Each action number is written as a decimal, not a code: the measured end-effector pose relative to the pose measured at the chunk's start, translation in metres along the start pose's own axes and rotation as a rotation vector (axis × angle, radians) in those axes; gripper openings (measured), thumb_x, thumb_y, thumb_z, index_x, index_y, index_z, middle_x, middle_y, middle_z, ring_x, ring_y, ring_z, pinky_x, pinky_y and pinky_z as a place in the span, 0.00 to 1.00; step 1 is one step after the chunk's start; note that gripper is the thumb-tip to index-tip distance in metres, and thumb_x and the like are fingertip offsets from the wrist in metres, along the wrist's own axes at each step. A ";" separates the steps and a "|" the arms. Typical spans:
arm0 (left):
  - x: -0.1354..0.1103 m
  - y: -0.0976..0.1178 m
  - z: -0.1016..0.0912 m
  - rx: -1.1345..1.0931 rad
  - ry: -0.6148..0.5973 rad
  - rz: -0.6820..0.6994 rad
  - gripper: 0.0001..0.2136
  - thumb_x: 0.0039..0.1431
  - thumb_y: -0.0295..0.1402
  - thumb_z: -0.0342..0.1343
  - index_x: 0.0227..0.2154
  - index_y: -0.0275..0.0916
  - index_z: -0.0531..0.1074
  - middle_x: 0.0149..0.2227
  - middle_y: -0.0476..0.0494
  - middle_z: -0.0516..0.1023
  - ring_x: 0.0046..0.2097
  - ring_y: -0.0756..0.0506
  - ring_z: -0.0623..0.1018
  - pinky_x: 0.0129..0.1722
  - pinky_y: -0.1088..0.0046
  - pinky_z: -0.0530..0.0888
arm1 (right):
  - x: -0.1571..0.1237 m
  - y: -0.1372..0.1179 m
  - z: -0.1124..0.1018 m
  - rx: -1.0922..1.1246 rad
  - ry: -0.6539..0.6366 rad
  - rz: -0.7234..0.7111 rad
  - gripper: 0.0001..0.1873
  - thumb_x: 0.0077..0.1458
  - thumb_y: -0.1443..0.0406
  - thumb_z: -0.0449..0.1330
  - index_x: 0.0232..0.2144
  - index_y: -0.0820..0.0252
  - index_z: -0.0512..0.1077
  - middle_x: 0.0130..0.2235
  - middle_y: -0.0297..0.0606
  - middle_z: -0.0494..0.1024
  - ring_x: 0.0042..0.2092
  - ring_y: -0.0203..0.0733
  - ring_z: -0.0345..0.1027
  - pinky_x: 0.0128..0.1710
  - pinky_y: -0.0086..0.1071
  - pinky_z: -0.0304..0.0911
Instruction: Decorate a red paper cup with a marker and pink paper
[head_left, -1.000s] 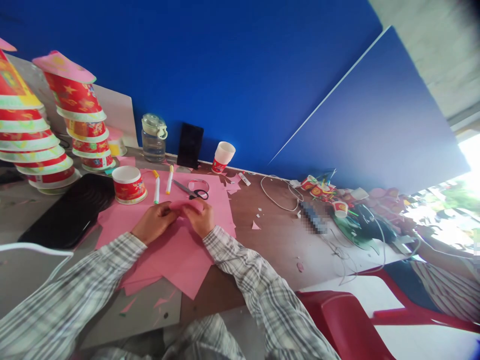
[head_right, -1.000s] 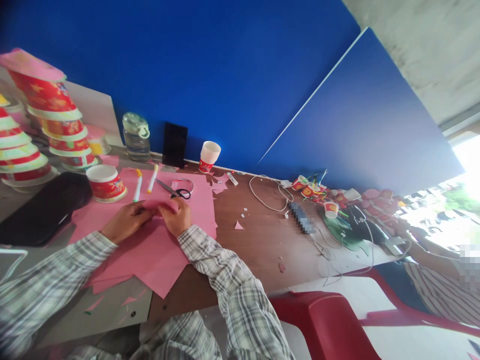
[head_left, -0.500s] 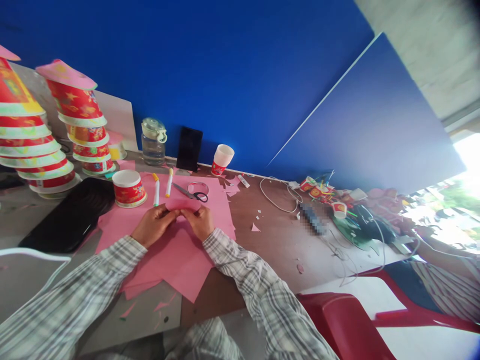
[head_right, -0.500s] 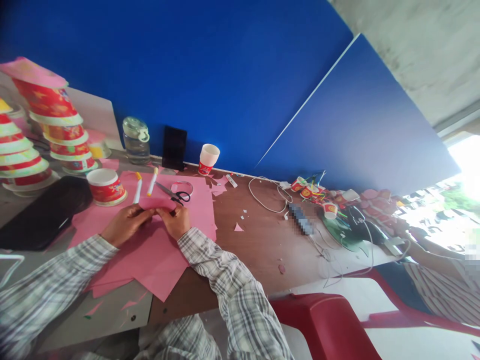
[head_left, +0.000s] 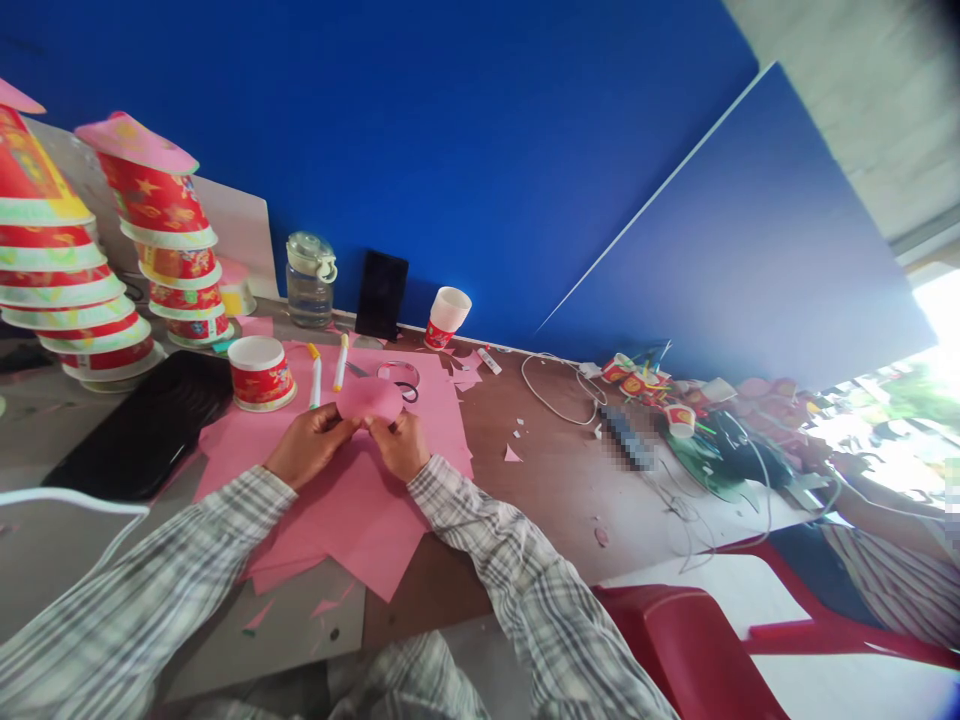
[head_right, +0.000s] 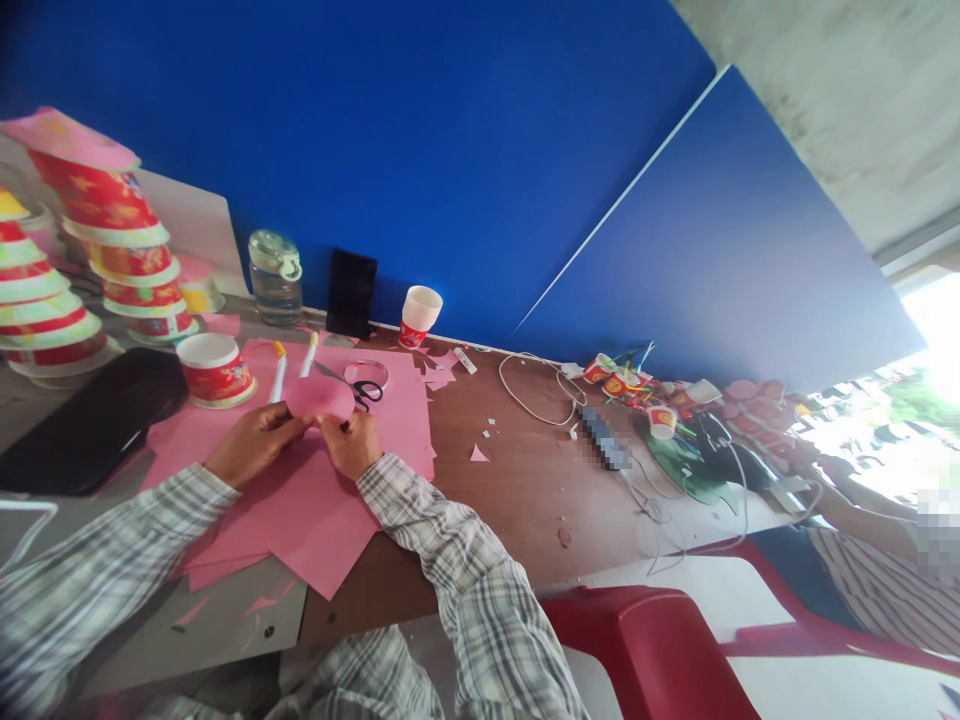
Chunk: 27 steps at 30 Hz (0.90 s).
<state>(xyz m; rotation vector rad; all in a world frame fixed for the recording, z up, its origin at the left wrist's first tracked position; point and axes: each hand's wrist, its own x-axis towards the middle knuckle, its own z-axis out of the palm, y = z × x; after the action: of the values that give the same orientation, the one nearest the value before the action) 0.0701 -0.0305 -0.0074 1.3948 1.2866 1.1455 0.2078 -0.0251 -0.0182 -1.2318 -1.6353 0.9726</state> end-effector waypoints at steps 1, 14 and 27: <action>0.000 0.001 0.000 0.002 0.008 -0.004 0.12 0.39 0.41 0.52 0.16 0.36 0.65 0.13 0.53 0.59 0.17 0.51 0.57 0.14 0.75 0.54 | 0.000 0.001 0.000 -0.004 -0.004 0.001 0.16 0.49 0.61 0.52 0.15 0.65 0.63 0.18 0.29 0.58 0.21 0.28 0.51 0.22 0.23 0.49; 0.000 0.002 0.000 0.017 0.017 -0.022 0.13 0.38 0.41 0.52 0.22 0.35 0.70 0.13 0.52 0.61 0.19 0.49 0.61 0.17 0.73 0.59 | 0.001 0.002 -0.001 0.138 -0.002 -0.018 0.16 0.50 0.56 0.54 0.25 0.65 0.71 0.22 0.32 0.69 0.23 0.30 0.58 0.25 0.24 0.58; -0.005 0.002 0.001 0.097 0.074 0.086 0.11 0.44 0.39 0.50 0.16 0.36 0.65 0.13 0.53 0.59 0.18 0.50 0.59 0.15 0.74 0.57 | 0.001 0.000 -0.001 0.224 -0.005 -0.038 0.17 0.49 0.57 0.56 0.32 0.67 0.74 0.27 0.37 0.74 0.27 0.33 0.63 0.30 0.26 0.63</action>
<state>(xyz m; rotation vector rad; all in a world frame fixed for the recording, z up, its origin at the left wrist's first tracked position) 0.0711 -0.0361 -0.0054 1.5038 1.3616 1.2160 0.2089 -0.0236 -0.0178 -1.0444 -1.5029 1.1027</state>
